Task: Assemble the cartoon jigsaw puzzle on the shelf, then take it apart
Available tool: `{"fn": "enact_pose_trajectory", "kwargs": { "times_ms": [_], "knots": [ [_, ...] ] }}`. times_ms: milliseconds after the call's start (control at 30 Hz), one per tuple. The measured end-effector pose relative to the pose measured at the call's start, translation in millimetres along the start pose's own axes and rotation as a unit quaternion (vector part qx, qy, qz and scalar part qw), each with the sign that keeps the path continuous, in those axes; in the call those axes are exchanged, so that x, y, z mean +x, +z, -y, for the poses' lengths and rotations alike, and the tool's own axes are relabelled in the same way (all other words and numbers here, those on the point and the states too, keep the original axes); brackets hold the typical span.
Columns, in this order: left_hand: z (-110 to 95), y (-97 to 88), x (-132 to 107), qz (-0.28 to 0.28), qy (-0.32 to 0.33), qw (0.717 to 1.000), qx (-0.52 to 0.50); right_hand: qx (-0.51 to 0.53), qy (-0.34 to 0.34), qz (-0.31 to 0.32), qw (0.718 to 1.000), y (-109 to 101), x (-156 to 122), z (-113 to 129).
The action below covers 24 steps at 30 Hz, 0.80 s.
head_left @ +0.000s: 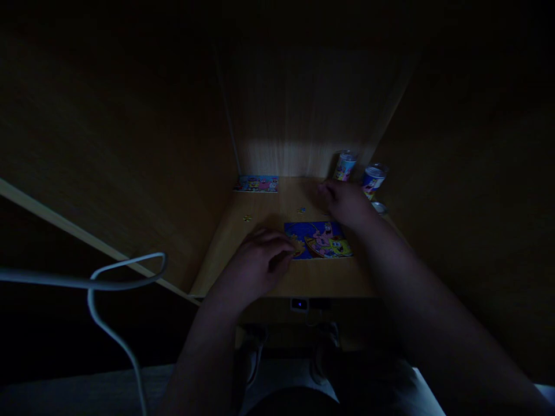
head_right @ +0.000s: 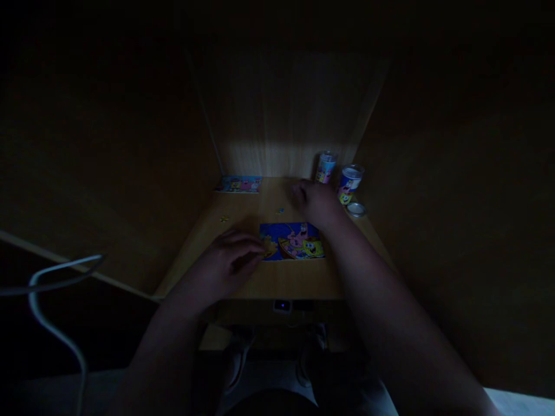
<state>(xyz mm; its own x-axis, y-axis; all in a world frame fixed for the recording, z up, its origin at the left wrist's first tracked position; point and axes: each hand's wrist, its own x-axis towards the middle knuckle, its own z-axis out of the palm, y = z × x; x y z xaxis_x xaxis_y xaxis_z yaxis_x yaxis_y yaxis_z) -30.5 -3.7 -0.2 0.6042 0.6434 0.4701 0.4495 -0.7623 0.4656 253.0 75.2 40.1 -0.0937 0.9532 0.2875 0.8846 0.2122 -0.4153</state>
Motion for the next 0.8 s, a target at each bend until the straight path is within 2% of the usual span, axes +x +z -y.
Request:
{"fn": "enact_pose_trajectory", "kwargs": {
  "times_ms": [67,200,267,367,533,633,800],
  "knots": [
    [5,1.1,-2,-0.042,-0.039,0.998,0.038,-0.079,0.053,-0.007,0.995,-4,3,-9],
    [20,4.7,-9,-0.165,-0.154,0.964,0.141,-0.176,0.116,0.053,0.976,-5,4,-22],
    [25,7.2,-12,-0.182,-0.191,0.951,0.159,-0.203,0.13,0.078,0.967,-4,3,-25],
    [25,11.1,-14,-0.159,-0.223,0.945,0.178,-0.205,0.105,0.099,0.968,-2,2,-25],
    [14,10.8,-9,-0.094,-0.242,0.931,0.256,-0.136,-0.041,0.143,0.979,1,1,-26],
    [9,7.8,-6,-0.058,-0.259,0.923,0.277,-0.11,-0.047,0.154,0.981,1,2,-30],
    [11,8.4,-6,-0.051,-0.238,0.931,0.272,-0.086,-0.044,0.164,0.982,3,7,-41]
  ]
}}
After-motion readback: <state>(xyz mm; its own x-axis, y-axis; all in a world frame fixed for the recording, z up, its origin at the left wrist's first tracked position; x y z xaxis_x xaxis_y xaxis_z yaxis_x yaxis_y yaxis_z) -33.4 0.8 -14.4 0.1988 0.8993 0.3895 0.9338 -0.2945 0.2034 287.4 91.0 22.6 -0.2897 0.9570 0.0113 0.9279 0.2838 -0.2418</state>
